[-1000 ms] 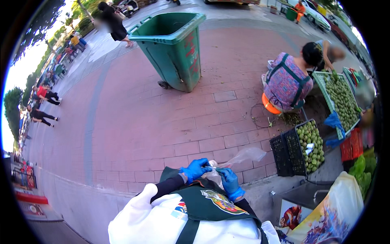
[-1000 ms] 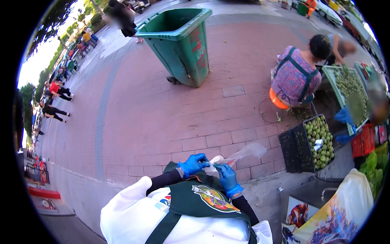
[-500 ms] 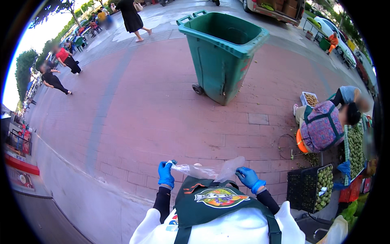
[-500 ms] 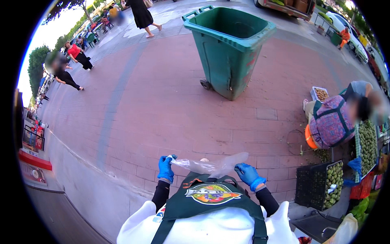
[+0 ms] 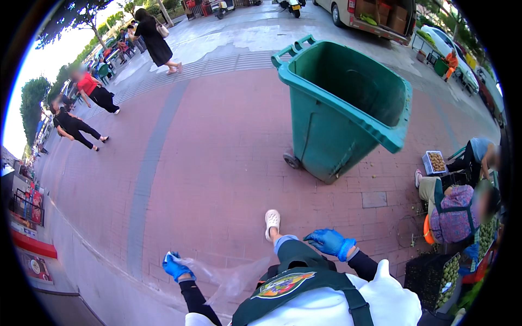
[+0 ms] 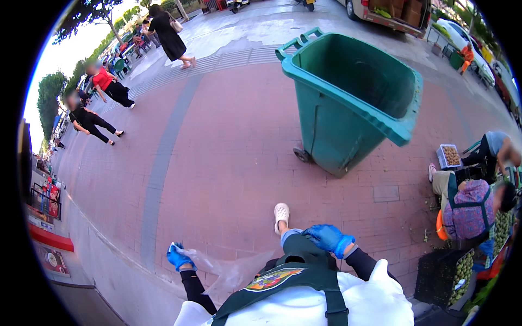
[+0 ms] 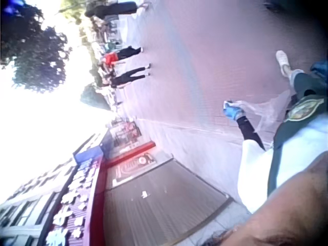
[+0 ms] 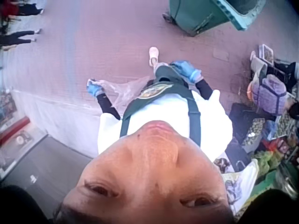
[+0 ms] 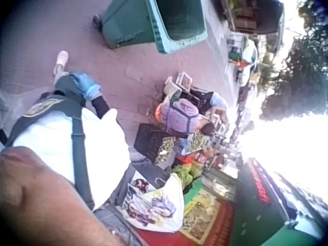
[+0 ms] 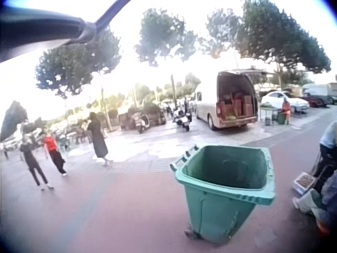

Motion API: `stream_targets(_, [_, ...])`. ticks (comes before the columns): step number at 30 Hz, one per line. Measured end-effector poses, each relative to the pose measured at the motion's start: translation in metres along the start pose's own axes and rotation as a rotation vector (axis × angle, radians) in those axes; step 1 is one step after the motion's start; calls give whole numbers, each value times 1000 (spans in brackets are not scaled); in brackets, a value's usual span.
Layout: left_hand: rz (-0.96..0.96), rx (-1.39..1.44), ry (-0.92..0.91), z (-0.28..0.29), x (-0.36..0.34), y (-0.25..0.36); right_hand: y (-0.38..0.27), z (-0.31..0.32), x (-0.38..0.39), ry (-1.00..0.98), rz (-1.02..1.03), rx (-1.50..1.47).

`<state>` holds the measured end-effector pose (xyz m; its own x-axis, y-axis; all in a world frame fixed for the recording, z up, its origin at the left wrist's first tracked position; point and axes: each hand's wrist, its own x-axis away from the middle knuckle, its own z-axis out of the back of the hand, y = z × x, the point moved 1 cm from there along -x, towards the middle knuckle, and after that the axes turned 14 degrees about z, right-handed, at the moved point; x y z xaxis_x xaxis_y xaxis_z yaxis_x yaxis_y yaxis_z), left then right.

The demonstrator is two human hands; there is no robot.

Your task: The person inspects a crate of brown round fruits, picking one up to examine it before placing it back. They then retrieve a plastic bag from a cardboard box, open it, and walk through the market area while holding the bag. The person moves a green trash bin and continues to hold the open bag while navigating the crowded sidewalk.

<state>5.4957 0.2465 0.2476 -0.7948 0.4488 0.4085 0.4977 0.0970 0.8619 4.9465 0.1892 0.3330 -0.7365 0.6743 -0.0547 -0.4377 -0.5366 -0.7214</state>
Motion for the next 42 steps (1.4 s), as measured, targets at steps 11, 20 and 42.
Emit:
stream_targets(11, [104,-529,114,-252,-159,24,106,166,-354,206,115,50])
stream_targets(20, [349,-856,-424,-602,-385,-37,215,292,-505,915,-299,281])
stream_targets(42, [-1468,-459,-3018,-1299,61,-291,369,451,-578,1445,-1234,-831])
